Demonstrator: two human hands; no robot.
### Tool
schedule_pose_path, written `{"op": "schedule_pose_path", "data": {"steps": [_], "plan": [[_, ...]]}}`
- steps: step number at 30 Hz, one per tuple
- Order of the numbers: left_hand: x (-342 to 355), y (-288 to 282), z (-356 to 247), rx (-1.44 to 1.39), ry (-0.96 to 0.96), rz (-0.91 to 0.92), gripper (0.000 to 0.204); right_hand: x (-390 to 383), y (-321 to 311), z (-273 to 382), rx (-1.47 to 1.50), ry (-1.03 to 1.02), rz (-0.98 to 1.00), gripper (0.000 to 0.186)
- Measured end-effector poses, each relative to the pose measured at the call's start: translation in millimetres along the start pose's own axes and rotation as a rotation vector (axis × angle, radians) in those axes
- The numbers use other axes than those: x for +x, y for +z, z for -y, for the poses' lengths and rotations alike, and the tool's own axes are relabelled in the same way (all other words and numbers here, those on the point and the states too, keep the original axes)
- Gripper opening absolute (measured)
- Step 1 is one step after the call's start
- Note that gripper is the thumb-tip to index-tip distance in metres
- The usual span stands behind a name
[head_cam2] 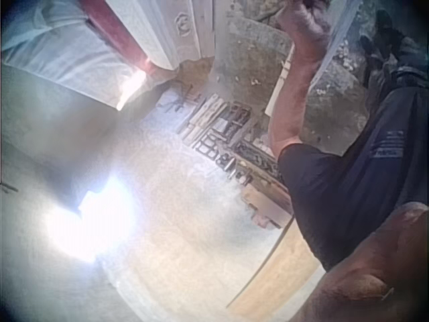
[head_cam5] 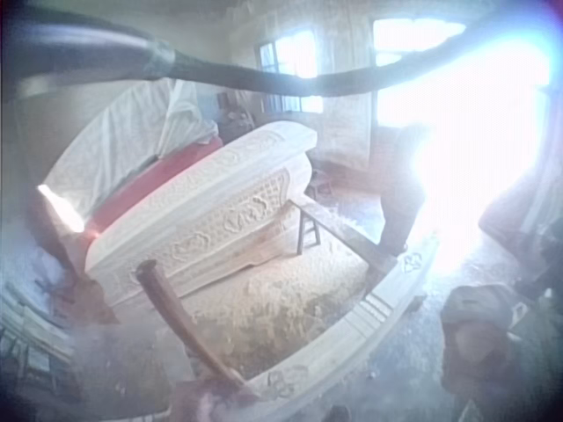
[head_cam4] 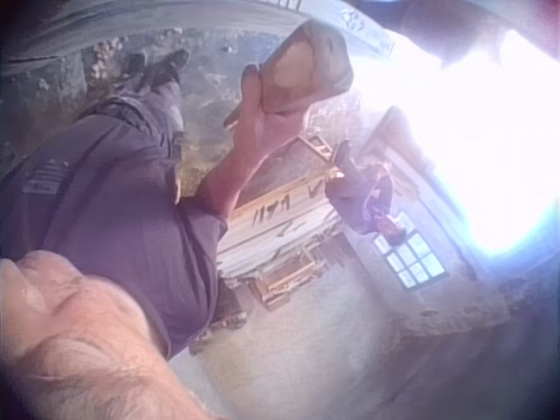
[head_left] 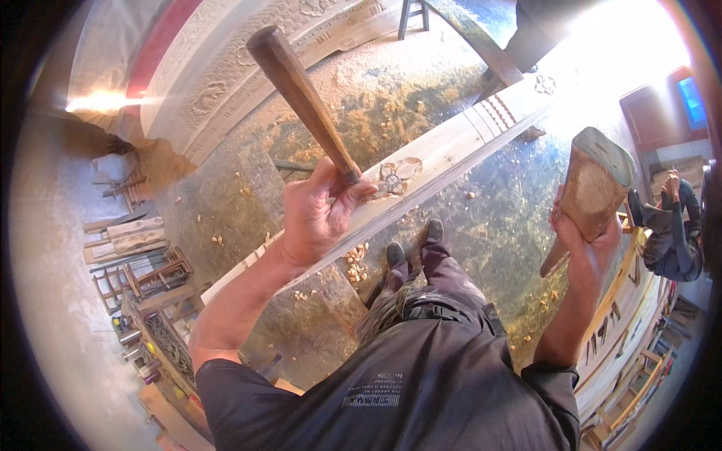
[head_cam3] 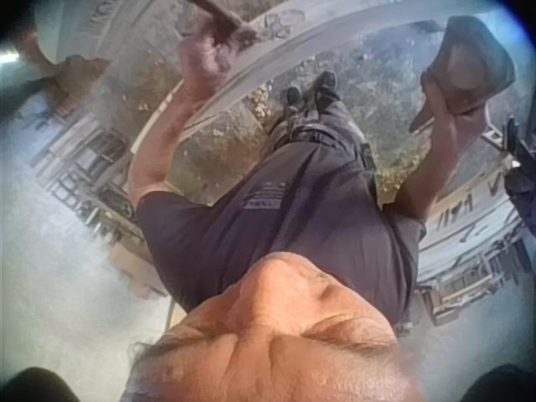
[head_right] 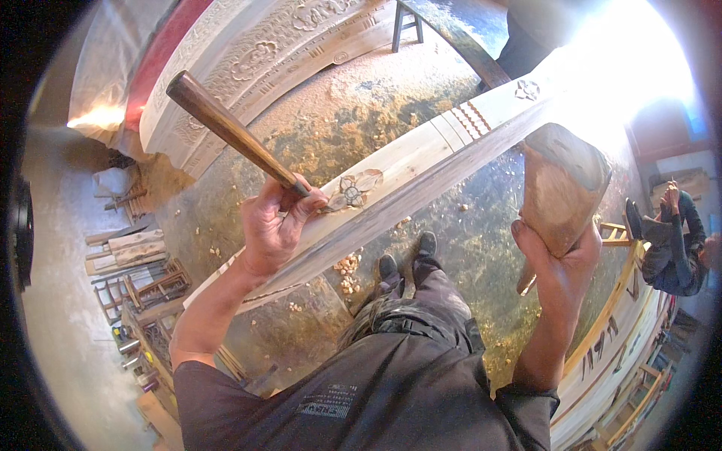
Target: The person carves decorative floral patterns into a long wooden board using a chisel and a wooden mallet. The person repeatedly positions the chisel on the wood and strikes it with the mallet, then occasionally pauses to select a different chisel from a collection laid out on a nearby bench.
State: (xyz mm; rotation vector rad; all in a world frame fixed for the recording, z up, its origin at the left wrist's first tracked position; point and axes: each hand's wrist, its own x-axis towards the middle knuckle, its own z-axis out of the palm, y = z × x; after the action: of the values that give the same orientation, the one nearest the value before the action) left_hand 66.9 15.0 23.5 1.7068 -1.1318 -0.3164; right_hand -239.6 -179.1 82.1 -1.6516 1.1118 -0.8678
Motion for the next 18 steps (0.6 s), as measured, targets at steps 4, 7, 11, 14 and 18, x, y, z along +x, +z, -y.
{"op": "schedule_pose_path", "data": {"steps": [4,7,11,14,18], "plan": [[-0.2,-0.3,3.0,0.007,0.009,0.018,0.024,2.1,3.3,0.2,-0.018,-0.010,-0.015,0.040],[0.4,-0.8,0.3,0.004,0.014,0.019,0.023,4.1,4.9,0.6,-0.025,0.011,-0.016,0.041],[0.2,-3.4,-5.1,0.012,-0.022,0.066,0.016,6.4,4.7,-2.6,-0.031,-0.007,-0.016,0.041],[-0.5,-2.6,-2.8,-0.025,-0.019,0.056,0.015,7.6,5.6,-0.7,-0.020,-0.003,-0.005,0.040],[-0.2,-3.6,-4.1,0.000,-0.018,0.072,0.016,8.5,3.7,-0.4,-0.021,-0.029,0.018,0.038]]}}
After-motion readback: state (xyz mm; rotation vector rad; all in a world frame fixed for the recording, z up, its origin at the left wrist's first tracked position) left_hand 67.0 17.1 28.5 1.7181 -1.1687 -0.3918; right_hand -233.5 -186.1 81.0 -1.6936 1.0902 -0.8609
